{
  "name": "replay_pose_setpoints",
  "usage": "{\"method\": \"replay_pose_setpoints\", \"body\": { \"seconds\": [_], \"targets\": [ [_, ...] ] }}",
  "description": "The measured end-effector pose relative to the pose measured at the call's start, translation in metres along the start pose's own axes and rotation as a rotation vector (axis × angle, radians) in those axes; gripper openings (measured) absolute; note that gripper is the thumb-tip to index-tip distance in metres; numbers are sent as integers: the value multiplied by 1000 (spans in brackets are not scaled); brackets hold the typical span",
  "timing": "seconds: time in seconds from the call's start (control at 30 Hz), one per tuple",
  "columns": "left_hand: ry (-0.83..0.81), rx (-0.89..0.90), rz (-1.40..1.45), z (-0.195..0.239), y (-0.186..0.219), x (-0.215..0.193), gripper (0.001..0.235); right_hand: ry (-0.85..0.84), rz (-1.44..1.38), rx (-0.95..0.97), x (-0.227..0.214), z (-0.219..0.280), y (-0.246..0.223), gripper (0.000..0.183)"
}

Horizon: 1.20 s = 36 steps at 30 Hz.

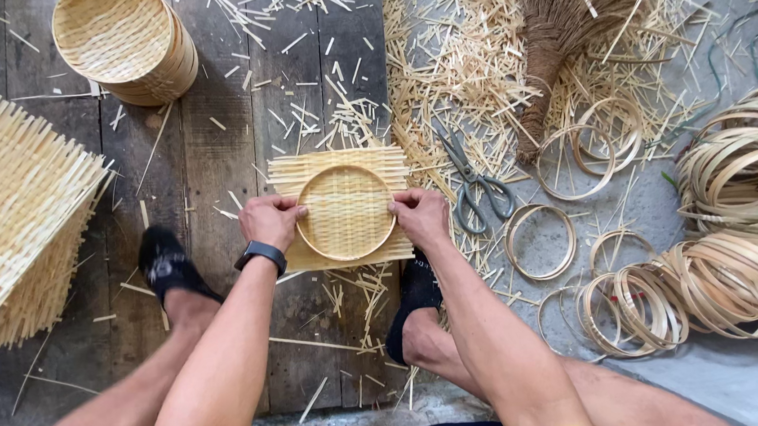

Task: The person weaves bamboo strips into small round baskets. They place a circular bamboo frame onto a woven mat, fold the mat around the frame, and trim excess strips with shears. The finished baskets are stacked nearby.

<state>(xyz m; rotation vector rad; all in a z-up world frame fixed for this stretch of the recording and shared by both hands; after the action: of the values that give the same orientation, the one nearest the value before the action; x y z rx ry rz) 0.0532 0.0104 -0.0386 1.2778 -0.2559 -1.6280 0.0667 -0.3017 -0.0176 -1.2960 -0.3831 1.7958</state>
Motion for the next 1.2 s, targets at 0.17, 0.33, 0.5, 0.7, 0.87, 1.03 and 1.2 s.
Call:
{"method": "replay_pose_setpoints", "body": {
  "seconds": [0.17,0.33,0.5,0.7,0.87,1.03,1.2],
  "targets": [
    [-30,-22,32,-6,-6,1,25,19,63,-25,3,-2,-4,20],
    [-92,-88,78,-12,-15,7,25,39,63,-57,0,0,-4,18],
    [-148,-96,31,-21,-12,8,29,46,58,-34,3,-5,1,19],
    [-141,-81,-67,-24,-15,15,22,10,0,-3,9,-18,14,18],
    [-61,95,-39,-20,-18,15,19,-159,-188,-50,20,-23,29,18],
    [-163,-37,57,-20,-21,11,23,-171,-59,0,11,-30,19,17],
    [-342,52,-267,-29,13,8,24,-93,294,-327,-5,2,-56,50]
  ]
}}
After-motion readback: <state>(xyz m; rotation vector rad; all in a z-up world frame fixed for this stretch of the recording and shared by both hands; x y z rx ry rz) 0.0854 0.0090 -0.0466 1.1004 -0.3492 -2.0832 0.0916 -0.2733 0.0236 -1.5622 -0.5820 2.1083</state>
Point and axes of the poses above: each hand's wrist, its own z-axis away from the middle knuckle, its own x-axis out of the palm, y = z × x, the point moved 7 cm from there along -z, towards the middle knuckle
